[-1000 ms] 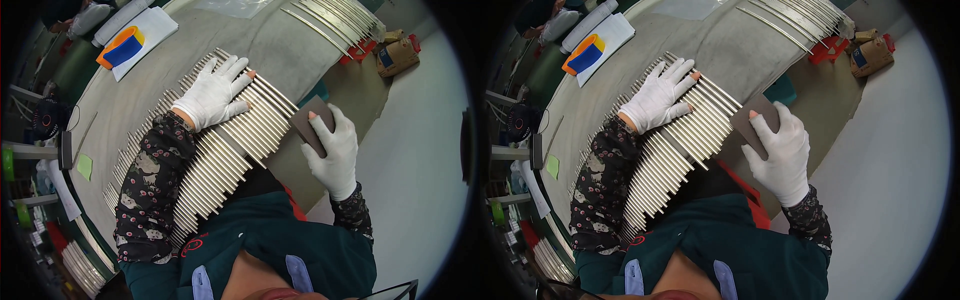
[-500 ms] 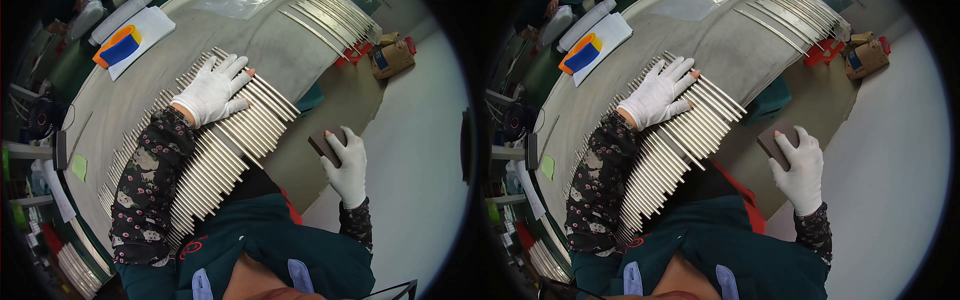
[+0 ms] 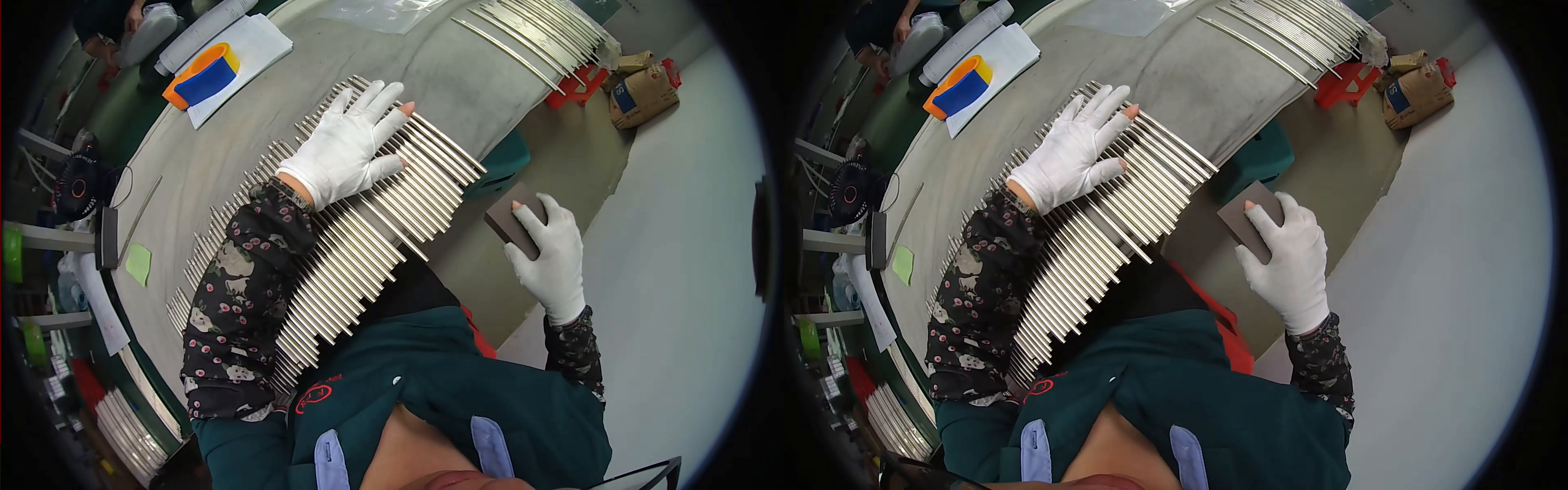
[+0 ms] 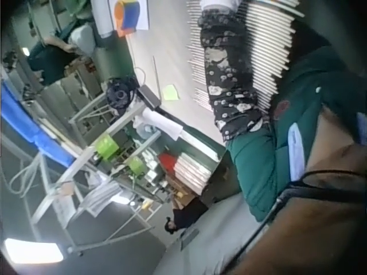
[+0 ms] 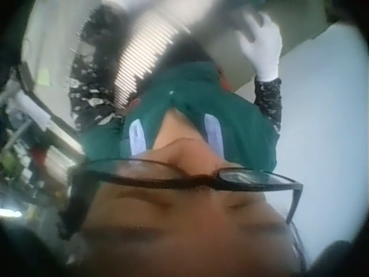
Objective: The recorder uses a sanding block to sand a batch of aligned metal rods on a workbench.
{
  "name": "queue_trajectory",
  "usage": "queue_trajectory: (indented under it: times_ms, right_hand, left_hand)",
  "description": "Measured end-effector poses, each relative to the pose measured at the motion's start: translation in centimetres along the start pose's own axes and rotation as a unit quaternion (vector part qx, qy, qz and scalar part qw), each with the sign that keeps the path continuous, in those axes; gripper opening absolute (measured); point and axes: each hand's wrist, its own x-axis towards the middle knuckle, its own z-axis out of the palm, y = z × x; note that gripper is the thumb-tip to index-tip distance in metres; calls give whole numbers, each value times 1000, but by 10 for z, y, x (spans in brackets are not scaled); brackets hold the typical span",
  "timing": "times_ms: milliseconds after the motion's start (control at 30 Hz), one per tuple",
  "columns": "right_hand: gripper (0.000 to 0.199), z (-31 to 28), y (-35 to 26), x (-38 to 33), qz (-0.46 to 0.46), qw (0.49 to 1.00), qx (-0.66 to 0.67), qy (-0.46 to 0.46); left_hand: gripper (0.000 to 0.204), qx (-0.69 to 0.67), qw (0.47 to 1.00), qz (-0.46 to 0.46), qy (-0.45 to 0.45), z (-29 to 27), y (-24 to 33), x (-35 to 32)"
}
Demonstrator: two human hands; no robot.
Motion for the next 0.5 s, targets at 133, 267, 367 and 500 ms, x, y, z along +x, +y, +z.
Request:
queue_trajectory:
  times_ms: [133,267,367,500]
  right_hand:
    - [53,3,-3,-9,10,1000,13,0]
    - [54,-2,-20,-10,-19,999,31,-2]
    - [55,-3,-35,-8,-42,998,46,-6]
    - [56,5,-45,-2,-57,997,56,7]
  left_hand:
    - [71,-2,997,57,-42,3,1,-31]
    - [72,-4,997,53,-50,2,0,-47]
    - [72,-4,998,53,-42,3,1,-51]
    - [73,-5,998,55,-30,4,2,-48]
